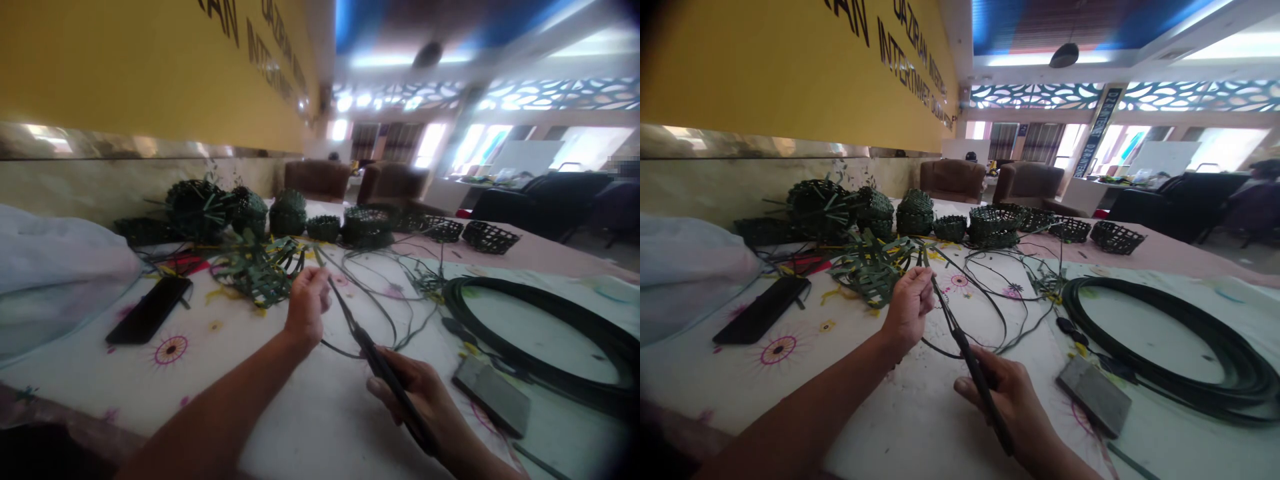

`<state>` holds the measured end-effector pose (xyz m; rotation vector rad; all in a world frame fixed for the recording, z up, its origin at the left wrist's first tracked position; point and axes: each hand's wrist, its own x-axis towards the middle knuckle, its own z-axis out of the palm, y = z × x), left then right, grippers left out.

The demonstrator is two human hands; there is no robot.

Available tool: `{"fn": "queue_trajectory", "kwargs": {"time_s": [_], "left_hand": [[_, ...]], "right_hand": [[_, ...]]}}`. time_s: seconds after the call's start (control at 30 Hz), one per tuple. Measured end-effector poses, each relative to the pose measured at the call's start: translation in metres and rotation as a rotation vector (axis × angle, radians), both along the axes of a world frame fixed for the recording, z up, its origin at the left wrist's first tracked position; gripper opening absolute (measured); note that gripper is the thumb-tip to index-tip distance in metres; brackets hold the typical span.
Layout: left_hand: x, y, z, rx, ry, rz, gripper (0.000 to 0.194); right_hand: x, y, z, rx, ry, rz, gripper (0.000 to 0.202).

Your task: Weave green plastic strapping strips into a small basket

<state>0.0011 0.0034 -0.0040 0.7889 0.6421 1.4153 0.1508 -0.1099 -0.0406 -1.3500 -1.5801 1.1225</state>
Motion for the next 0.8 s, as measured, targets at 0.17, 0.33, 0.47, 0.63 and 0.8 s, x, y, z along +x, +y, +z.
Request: {"fn": "queue_trajectory", "kwargs": {"time_s": [0.17, 0.33, 0.47, 0.63, 0.8], "left_hand": [[-0.001, -0.001, 0.003, 0.018, 0.009, 0.038, 0.035], [0.006, -0.010, 0.001, 0.019, 0.050, 0.000, 0.032], [0.008, -0.012, -0.002, 0.018, 0.037, 0.000, 0.030], [0.005, -0.006, -0.004, -0.010, 0.000, -0.017, 0.031], [-0.003, 0.005, 0.001, -0.043, -0.019, -0.009, 0.029]], "right_hand": [[-0.001, 0.001, -0.010, 0.010, 0.036, -0.037, 0.049], [0.001, 0.003, -0.014, 0.047, 0.088, -0.035, 0.056], [0.000, 0.002, -0.008, 0.043, 0.073, -0.009, 0.051], [0.000, 0.001, 0.000, 0.038, -0.010, -0.009, 0.038], [0.002, 0.002, -0.006, 0.038, -0.017, 0.003, 0.039]]}}
